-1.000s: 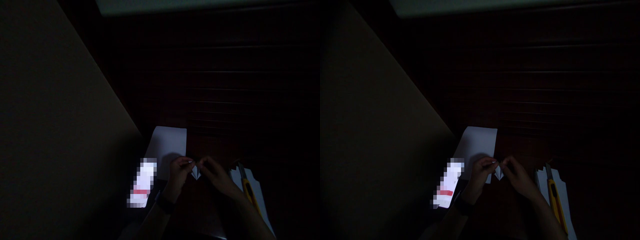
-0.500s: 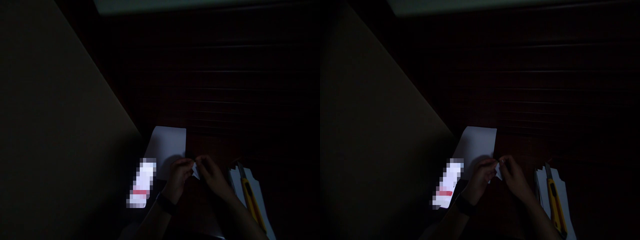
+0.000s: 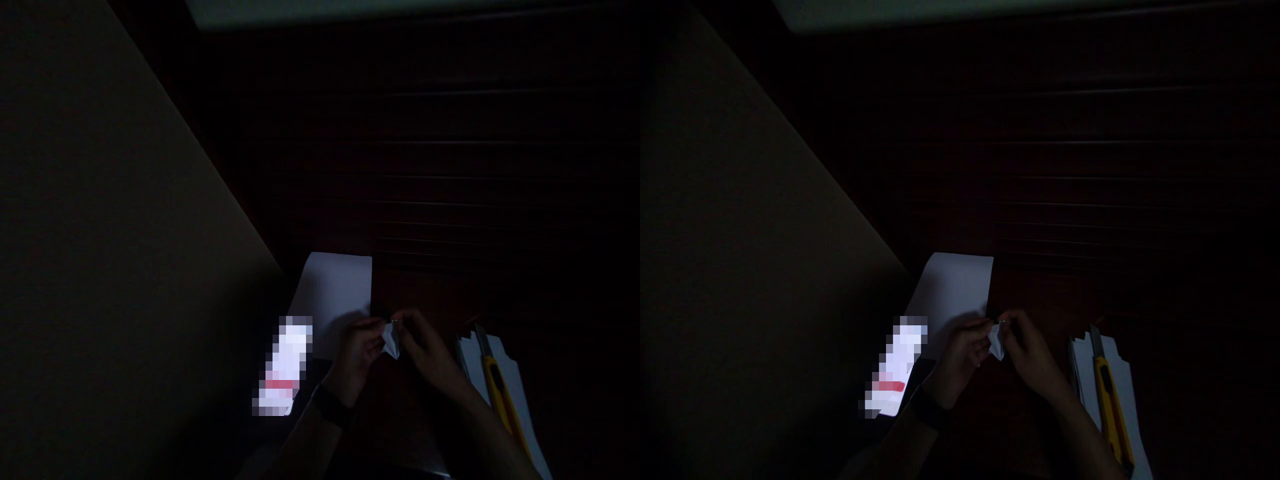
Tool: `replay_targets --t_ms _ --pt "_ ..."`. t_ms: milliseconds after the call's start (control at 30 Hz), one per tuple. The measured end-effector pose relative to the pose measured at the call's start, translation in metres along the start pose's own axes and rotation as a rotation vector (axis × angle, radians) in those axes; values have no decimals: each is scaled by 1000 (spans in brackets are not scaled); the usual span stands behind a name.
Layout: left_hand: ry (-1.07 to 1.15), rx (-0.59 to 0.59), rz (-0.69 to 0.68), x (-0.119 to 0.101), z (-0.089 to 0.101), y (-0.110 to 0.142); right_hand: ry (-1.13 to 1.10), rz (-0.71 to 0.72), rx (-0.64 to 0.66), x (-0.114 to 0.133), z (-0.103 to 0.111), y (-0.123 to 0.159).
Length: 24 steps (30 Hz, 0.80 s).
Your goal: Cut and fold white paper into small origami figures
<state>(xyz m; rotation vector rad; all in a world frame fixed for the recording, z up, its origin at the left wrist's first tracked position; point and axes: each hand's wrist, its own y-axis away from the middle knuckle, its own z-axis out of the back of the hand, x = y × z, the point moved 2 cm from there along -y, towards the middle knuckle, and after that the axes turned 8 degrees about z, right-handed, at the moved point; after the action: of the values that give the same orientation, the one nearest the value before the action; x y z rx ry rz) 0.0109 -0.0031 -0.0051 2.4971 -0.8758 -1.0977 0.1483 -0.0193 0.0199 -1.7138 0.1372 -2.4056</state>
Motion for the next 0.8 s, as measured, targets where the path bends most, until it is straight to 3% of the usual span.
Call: replay_targets --t_ms 533,800 --pt "33 -76 45 0 -2 1 121 44 19 3 1 0" --pt "-88 -120 -45 1 -1 2 146 63 42 5 1 1"
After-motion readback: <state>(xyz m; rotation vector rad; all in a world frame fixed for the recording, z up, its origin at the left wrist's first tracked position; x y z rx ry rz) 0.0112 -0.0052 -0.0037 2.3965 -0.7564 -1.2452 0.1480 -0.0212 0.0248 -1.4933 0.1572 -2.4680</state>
